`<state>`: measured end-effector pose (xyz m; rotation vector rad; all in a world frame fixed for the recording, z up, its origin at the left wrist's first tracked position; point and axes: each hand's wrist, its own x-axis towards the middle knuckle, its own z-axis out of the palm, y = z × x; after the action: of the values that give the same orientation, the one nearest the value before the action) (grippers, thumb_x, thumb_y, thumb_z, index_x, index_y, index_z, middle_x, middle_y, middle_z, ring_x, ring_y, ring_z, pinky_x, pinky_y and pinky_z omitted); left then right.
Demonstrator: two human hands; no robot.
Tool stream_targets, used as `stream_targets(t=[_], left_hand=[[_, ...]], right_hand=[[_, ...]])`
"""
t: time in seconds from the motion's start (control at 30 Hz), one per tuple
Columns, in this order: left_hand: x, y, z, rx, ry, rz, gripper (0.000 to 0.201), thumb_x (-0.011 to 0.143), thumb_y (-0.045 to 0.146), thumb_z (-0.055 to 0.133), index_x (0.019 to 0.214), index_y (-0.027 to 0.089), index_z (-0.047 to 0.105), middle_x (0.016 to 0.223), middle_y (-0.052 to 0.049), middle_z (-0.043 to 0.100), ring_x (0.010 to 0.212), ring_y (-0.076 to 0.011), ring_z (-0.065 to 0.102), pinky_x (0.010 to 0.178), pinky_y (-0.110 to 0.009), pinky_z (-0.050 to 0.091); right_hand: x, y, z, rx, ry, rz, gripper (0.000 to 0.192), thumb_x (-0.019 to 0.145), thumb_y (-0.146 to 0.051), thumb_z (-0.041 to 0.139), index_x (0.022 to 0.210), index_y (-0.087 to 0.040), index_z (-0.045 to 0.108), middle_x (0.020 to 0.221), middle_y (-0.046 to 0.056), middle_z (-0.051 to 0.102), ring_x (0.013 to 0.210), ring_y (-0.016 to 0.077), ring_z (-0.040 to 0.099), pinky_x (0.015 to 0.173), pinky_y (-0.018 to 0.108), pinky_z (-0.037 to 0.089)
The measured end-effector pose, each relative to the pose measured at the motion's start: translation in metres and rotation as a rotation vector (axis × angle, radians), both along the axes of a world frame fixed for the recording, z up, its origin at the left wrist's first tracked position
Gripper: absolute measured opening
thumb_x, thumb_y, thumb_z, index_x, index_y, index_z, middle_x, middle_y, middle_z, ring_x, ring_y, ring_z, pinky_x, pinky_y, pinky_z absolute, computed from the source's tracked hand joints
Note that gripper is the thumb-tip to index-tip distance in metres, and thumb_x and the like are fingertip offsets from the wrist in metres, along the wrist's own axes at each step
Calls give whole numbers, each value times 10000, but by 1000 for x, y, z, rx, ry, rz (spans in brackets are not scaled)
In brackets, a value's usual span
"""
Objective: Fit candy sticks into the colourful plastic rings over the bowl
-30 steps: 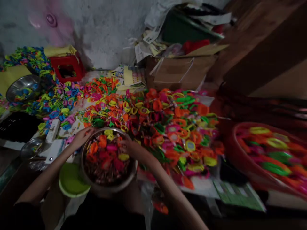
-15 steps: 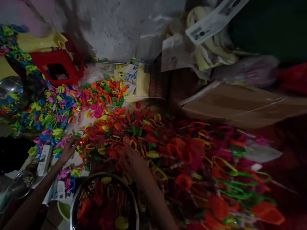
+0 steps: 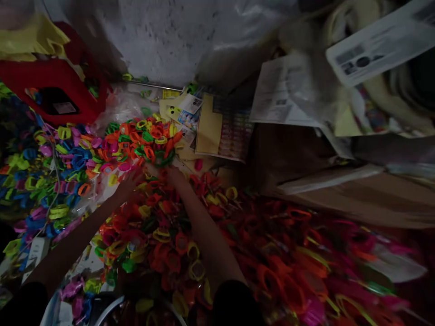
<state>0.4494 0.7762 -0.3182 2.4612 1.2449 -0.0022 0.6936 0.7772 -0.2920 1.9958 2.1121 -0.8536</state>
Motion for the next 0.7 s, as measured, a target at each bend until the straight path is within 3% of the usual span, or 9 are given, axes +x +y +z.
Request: stream_targets(t=[0.1, 0.2, 0.33, 0.47, 0.57, 0.7], left_hand=[[9, 5, 1, 31, 50, 0, 664, 847, 369, 597, 1432, 229, 315, 1507, -145, 233, 1374, -333, 233, 1010, -458, 386], [13, 7, 8, 29, 101, 113, 586, 874, 340, 561, 1408, 225, 349, 1439, -141, 347, 1290, -304, 373, 912, -392, 463], [13, 13, 10, 29, 108, 144, 567, 864, 373, 573, 1384, 256, 381, 1422, -116, 360, 1180, -269, 472, 835, -326, 487], [9, 27, 5, -14, 143, 27, 577, 881, 418, 535, 1411, 299, 343, 1466, -124, 286, 1252, -303, 408, 848, -337, 476], [7, 37, 7, -56, 170, -17, 559, 883, 370, 538, 1401, 258, 362, 1433, -135, 338, 1216, -296, 442, 820, -324, 487], [4, 42, 16, -43, 247, -14, 596, 855, 358, 580, 1393, 205, 375, 1391, -170, 375, 1229, -335, 414, 813, -354, 490]], right_hand=[[-4, 1, -4, -10, -35, -24, 468, 885, -216, 482, 1338, -156, 379, 1302, 173, 465, 1052, 235, 562, 797, 295, 460], [-5, -4, -8, 12, -54, 19, 542, 883, -335, 521, 1362, -165, 333, 1371, 188, 384, 1032, 254, 568, 776, 318, 472], [-3, -11, -19, 62, -65, 80, 484, 862, -370, 563, 1283, -171, 431, 1325, 163, 432, 1138, 280, 491, 804, 329, 472], [0, -11, -25, 69, -33, 11, 396, 877, -244, 525, 1260, -159, 468, 1264, 153, 494, 1146, 267, 486, 816, 314, 461], [7, -9, -22, 93, 6, -59, 360, 883, -227, 502, 1234, -149, 494, 1213, 149, 533, 1063, 232, 541, 816, 307, 459], [22, -6, -8, 208, 323, -245, 299, 828, -200, 520, 1115, -125, 558, 1072, 109, 618, 943, 182, 582, 813, 291, 465]])
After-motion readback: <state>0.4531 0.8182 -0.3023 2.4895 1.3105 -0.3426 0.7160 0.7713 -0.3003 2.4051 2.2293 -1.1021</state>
